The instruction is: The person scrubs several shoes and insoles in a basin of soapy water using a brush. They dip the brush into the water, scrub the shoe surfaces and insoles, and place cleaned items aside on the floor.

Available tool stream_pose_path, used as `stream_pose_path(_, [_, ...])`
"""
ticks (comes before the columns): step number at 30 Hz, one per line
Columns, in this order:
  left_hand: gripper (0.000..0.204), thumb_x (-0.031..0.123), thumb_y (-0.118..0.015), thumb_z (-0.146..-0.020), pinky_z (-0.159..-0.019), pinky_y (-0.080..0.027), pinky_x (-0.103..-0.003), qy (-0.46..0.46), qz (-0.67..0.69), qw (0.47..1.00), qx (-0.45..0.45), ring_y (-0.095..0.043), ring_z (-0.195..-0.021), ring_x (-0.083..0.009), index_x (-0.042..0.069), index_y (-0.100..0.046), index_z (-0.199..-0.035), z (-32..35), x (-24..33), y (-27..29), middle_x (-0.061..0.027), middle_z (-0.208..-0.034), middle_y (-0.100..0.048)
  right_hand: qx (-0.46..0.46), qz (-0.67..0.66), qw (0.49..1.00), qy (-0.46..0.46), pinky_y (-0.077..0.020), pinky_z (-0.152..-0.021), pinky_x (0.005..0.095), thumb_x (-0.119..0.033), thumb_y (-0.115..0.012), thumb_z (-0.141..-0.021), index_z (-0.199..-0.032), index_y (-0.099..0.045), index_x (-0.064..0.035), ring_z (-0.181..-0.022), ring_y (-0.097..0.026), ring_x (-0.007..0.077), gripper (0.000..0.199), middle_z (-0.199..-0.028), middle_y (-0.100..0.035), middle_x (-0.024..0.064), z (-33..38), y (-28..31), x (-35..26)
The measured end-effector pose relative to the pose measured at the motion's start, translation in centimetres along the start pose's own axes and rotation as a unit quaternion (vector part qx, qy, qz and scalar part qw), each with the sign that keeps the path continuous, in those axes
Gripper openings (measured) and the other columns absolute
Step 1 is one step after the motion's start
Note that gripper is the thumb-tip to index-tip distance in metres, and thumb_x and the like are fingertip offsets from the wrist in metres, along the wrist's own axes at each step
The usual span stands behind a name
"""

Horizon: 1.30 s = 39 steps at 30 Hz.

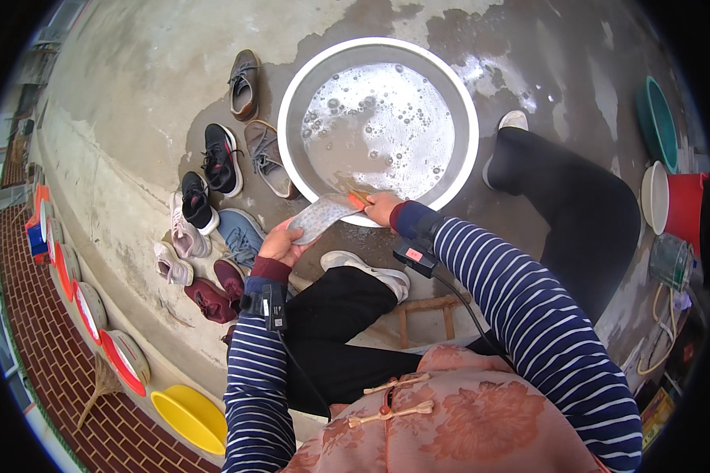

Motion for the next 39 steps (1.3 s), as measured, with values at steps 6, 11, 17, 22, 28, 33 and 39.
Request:
stream_pose_path(6, [0.047,-0.011,-0.031,-0.09,-0.104,-0.044,-0.048,-0.004,0.023,1.0,0.014,-0.05,-0.123,-0.0364,-0.009,-0.033,-0.137,-0.1,-0.1,0.7,-0.0233,-0.136,-0.045,0.132,-0.045,0.99,-0.006,-0.0526,-0.06,0.0373,-0.027,-0.05,-0.09,-0.135,-0.05,-0.0112,-0.062,-0.064,0.0248,0.048,-0.096,-0.066,0.016,-2.5,3.4,3.3])
stream_pose_path(11, [0.046,-0.01,-0.031,-0.09,-0.104,-0.043,-0.051,-0.001,0.038,0.999,0.023,-0.049,-0.124,-0.036,-0.008,-0.034,-0.137,-0.9,-0.8,0.8,-0.0223,-0.136,-0.045,0.098,-0.074,0.992,-0.027,-0.0491,-0.082,0.0339,-0.029,-0.051,-0.091,-0.141,-0.043,-0.0074,-0.094,-0.064,0.0249,0.055,-0.112,-0.064,0.0178,-2.4,1.8,3.6])
stream_pose_path(17, [0.043,-0.005,-0.031,-0.094,-0.106,-0.041,-0.051,0.0,0.043,0.999,0.017,-0.046,-0.126,-0.0352,-0.007,-0.033,-0.137,-1.4,-1.6,0.2,-0.0221,-0.138,-0.043,0.025,-0.141,0.988,0.056,-0.0492,-0.07,0.033,-0.03,-0.05,-0.092,-0.141,-0.044,-0.011,-0.08,-0.061,0.024,0.053,-0.1,-0.064,0.0145,2.2,-1.7,-1.2])
stream_pose_path(22, [0.042,0.0,-0.028,-0.096,-0.105,-0.042,-0.05,-0.019,0.047,0.998,0.034,-0.047,-0.125,-0.0357,-0.007,-0.033,-0.137,-1.6,-1.7,0.2,-0.0224,-0.137,-0.043,0.107,-0.067,0.976,0.179,-0.0438,-0.095,0.0406,-0.028,-0.051,-0.092,-0.138,-0.045,-0.0073,-0.109,-0.056,0.0394,0.051,-0.117,-0.059,0.0268,8.5,-2.8,-4.7])
stream_pose_path(28, [0.042,-0.001,-0.028,-0.096,-0.106,-0.041,-0.049,0.001,0.034,0.999,0.016,-0.047,-0.125,-0.0363,-0.007,-0.033,-0.138,-0.9,-2.1,-0.2,-0.0224,-0.137,-0.043,0.1,-0.042,0.979,0.174,-0.0449,-0.094,0.0407,-0.029,-0.047,-0.094,-0.138,-0.044,-0.0072,-0.108,-0.058,0.0384,0.049,-0.116,-0.06,0.0264,8.8,-2.7,-4.2])
stream_pose_path(33, [0.043,-0.003,-0.029,-0.095,-0.105,-0.043,-0.048,0.012,0.023,0.999,0.036,-0.047,-0.126,-0.0342,-0.007,-0.034,-0.138,-0.4,-1.3,-0.4,-0.0222,-0.138,-0.043,0.077,-0.014,0.992,0.103,-0.0449,-0.095,0.037,-0.027,-0.049,-0.093,-0.139,-0.045,-0.0085,-0.109,-0.059,0.0339,0.049,-0.122,-0.059,0.0228,4.6,-1.1,-2.4])
stream_pose_path(39, [0.043,-0.003,-0.029,-0.096,-0.104,-0.044,-0.048,0.022,0.012,0.999,0.022,-0.048,-0.125,-0.0345,-0.007,-0.034,-0.138,-0.3,-0.8,0.1,-0.0224,-0.138,-0.043,-0.038,0.006,0.999,-0.008,-0.0521,-0.077,0.0395,-0.028,-0.047,-0.093,-0.131,-0.053,-0.0089,-0.088,-0.065,0.0307,0.043,-0.106,-0.065,0.0194,0.8,0.3,1.3])
Point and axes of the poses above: each hand's wrist, its own z-axis away from the middle knuckle, its own y-axis out of the back of the hand, x = y × z, the point moved 6 cm from there along -z, towards the middle knuckle
